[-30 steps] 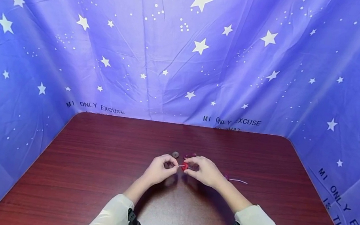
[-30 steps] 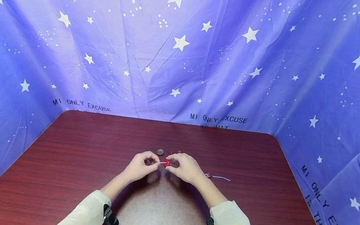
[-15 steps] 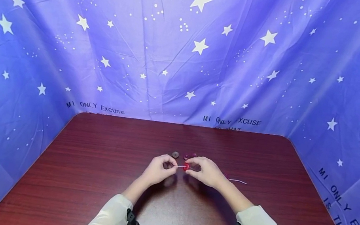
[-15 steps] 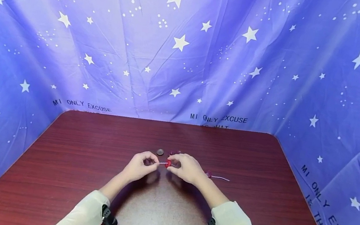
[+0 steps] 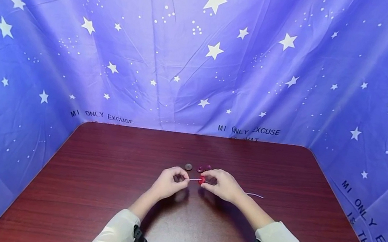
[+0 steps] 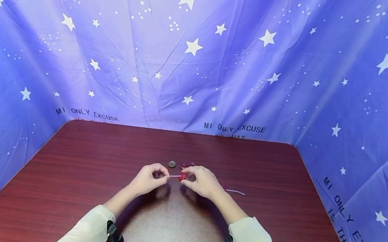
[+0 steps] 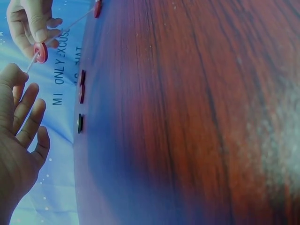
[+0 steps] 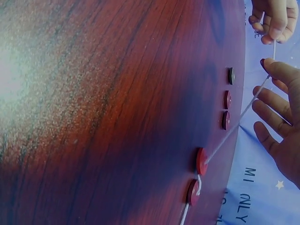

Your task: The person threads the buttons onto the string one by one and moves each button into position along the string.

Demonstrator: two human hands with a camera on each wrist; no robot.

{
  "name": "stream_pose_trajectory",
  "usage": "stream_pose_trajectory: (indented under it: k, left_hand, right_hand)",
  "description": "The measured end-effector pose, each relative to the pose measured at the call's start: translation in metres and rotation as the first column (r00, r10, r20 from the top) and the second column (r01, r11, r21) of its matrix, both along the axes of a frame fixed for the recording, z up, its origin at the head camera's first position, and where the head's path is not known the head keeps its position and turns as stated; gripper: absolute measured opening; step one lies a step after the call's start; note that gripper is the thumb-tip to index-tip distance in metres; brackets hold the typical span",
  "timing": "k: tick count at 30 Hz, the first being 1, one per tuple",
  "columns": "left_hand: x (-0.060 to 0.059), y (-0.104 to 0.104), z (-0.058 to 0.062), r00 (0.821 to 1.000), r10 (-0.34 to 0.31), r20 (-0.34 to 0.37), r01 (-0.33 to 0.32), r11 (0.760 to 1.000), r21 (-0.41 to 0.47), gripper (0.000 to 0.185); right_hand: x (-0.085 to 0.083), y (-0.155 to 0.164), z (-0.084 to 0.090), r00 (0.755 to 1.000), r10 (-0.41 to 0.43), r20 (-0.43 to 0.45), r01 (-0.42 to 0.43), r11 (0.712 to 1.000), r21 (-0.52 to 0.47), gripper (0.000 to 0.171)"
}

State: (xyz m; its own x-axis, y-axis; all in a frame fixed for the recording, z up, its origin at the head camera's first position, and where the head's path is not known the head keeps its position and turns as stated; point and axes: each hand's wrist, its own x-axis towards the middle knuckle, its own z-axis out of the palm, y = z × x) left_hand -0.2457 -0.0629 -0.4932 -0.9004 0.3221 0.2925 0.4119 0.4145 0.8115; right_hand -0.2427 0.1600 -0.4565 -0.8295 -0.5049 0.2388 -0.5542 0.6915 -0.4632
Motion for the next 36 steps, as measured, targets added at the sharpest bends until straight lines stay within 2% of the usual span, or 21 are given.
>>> stream_pose_trajectory:
  k: [25,36]
  left_hand:
    - [0.002,-0.012,0.001,0.999,0.014,0.039,-0.014,1.000,0.002,0.004]
    - [0.002,-0.023,0.002,0.999,0.029,0.031,-0.029,1.000,-0.007,0.006]
  right_hand:
    - [0.000,0.005,-0.001,0.999,-0.030,0.016,0.030,1.000,0.006,0.028]
    - [-0.002,0.010,-0.004,0.999,-0.039,0.010,0.039,0.999,0.019,0.029]
